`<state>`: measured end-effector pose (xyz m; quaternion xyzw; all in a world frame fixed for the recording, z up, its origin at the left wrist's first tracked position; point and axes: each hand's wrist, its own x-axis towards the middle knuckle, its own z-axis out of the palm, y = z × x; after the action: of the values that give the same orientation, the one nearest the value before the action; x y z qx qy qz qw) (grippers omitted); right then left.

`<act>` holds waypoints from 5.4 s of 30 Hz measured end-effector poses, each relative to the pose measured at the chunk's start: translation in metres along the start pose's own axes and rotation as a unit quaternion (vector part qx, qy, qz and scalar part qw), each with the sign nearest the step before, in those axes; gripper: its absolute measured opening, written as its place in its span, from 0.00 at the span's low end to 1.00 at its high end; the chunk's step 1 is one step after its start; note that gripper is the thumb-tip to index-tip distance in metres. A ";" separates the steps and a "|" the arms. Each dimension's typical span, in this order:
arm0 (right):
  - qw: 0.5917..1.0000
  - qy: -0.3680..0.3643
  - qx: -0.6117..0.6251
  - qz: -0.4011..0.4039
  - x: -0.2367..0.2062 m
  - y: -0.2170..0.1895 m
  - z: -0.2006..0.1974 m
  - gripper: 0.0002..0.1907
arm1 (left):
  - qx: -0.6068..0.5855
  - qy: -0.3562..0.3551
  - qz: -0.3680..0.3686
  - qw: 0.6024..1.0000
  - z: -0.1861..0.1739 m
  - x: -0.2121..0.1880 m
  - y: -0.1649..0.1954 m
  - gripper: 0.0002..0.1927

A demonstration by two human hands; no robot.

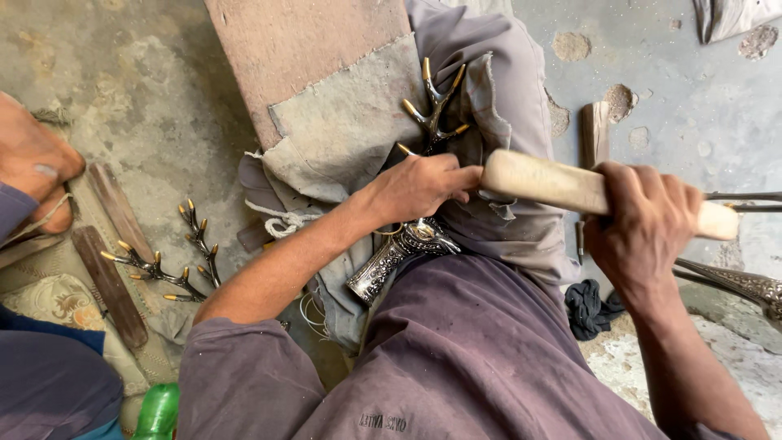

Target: The person uses a wooden mallet and a metal punch to shape the tips of a metal deer antler sculpture. They repeatedly strike the punch against the antler tips to refine their form.

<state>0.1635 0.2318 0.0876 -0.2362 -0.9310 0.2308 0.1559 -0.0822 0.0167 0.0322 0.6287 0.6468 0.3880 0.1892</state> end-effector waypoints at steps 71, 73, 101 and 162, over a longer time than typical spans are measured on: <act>0.788 -0.343 0.381 0.340 0.011 -0.087 0.115 0.26 | -0.047 0.317 -0.361 0.876 0.014 -0.098 0.095 0.08; 0.788 -0.314 0.397 0.350 0.006 -0.078 0.114 0.27 | -0.004 0.315 -0.294 0.903 0.012 -0.092 0.103 0.07; 0.885 -0.263 0.315 -0.219 0.043 -0.181 0.103 0.10 | -0.148 0.356 -0.431 0.816 -0.056 -0.198 0.157 0.08; 0.978 -0.031 -0.168 0.121 0.181 -0.047 0.042 0.26 | 0.029 0.370 -0.254 0.893 -0.160 -0.048 -0.101 0.20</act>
<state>-0.0224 0.2728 0.1083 -0.3629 -0.9252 0.0955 0.0563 -0.2598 -0.0623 0.0461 0.2587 0.8189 0.5123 0.0097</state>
